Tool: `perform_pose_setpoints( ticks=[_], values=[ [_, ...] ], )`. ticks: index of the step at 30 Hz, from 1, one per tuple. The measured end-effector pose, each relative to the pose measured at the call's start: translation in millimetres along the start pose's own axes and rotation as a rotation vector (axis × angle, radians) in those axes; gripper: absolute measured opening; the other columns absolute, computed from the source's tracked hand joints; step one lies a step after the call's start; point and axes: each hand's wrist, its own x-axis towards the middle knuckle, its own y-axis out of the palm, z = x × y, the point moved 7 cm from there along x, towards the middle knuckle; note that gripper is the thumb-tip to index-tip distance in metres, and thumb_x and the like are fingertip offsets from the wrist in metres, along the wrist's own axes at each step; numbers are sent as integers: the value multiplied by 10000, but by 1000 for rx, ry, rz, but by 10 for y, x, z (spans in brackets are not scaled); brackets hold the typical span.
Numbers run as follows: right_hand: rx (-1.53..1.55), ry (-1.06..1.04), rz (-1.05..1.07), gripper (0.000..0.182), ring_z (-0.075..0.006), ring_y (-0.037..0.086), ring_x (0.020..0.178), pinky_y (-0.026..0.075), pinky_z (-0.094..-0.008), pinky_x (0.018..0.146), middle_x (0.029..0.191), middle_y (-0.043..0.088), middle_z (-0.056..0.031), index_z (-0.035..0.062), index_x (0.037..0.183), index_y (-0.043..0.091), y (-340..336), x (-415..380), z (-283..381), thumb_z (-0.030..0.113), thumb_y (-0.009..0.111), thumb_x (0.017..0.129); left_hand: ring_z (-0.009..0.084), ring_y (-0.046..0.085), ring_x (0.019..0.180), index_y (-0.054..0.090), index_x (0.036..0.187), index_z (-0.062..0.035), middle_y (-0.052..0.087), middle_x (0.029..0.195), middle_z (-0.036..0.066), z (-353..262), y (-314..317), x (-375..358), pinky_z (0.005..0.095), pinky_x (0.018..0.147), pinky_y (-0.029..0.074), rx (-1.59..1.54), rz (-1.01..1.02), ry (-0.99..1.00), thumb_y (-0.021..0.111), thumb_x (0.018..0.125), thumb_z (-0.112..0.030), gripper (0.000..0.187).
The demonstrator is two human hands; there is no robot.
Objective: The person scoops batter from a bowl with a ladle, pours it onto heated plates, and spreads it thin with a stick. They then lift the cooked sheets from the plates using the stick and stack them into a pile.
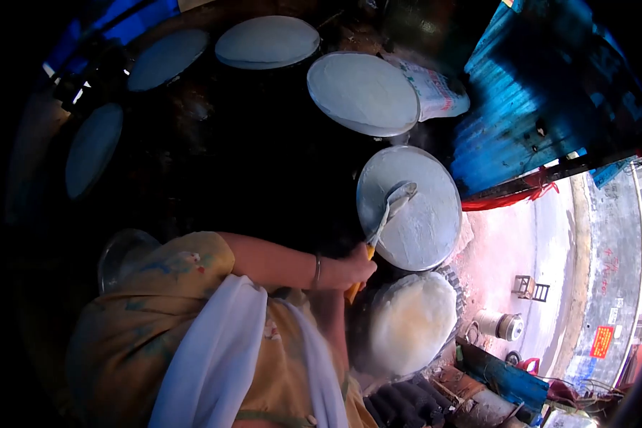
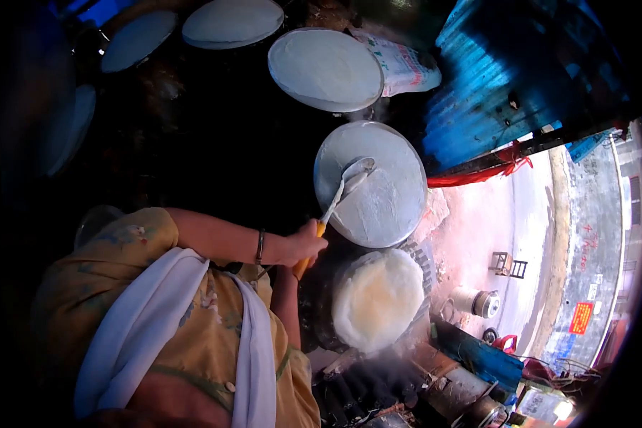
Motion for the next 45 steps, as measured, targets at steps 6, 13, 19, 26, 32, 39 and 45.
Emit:
perform_pose_setpoints(
  ticks=[6,13,19,26,32,39,45],
  values=[
    [-256,93,-1,333,-104,576,741,481,-207,639,892,577,-68,2,1205,473,1951,-470,1369,173,462,921,71,435,426,420,793,-81,463,582,16,-101,-71,21,202,392,388,-510,207,-92,499,843,-105,97],
    [-296,238,-88,267,-75,463,496,373,-195,403,650,503,-5,3,1091,502,2620,-629,1326,207,468,922,9,351,399,465,838,-77,380,538,-64,-455,-435,-332,131,359,300,-1259,1103,-599,427,904,-104,80],
    [-471,-310,7,356,-69,392,455,319,-199,377,595,444,-7,-21,1257,410,2955,-663,2104,132,420,936,3,352,416,463,961,-53,354,542,-60,-850,-404,-267,129,363,318,-1197,978,-189,419,911,-84,74],
    [-1760,-802,171,276,-180,552,540,433,-312,515,677,592,-66,58,1122,604,2399,-502,2202,139,559,862,10,379,422,507,917,-12,388,536,-57,-1161,-657,-248,139,380,355,-1523,1128,-346,498,886,-141,134],
    [-1567,-713,-309,284,-202,595,713,474,-311,650,819,652,-132,-15,1067,605,1087,51,2897,142,505,851,13,356,426,500,1016,3,375,565,-36,-655,-1697,-239,141,389,352,-1453,859,-89,476,902,-129,176],
    [-1049,-558,-233,299,-190,550,963,434,-297,838,1082,579,-172,-77,1089,534,1357,-624,1650,90,577,844,23,393,411,485,917,-43,388,537,-57,-13,-2776,-476,153,388,351,-1722,596,-20,433,920,-110,85],
    [-1328,-581,10,271,-168,609,833,474,-253,739,1009,639,-144,-33,1107,574,2259,-675,1140,92,537,869,21,380,413,483,886,-21,367,526,-55,-26,-3677,-778,148,390,338,-1807,552,138,426,919,-104,106]
  ],
)
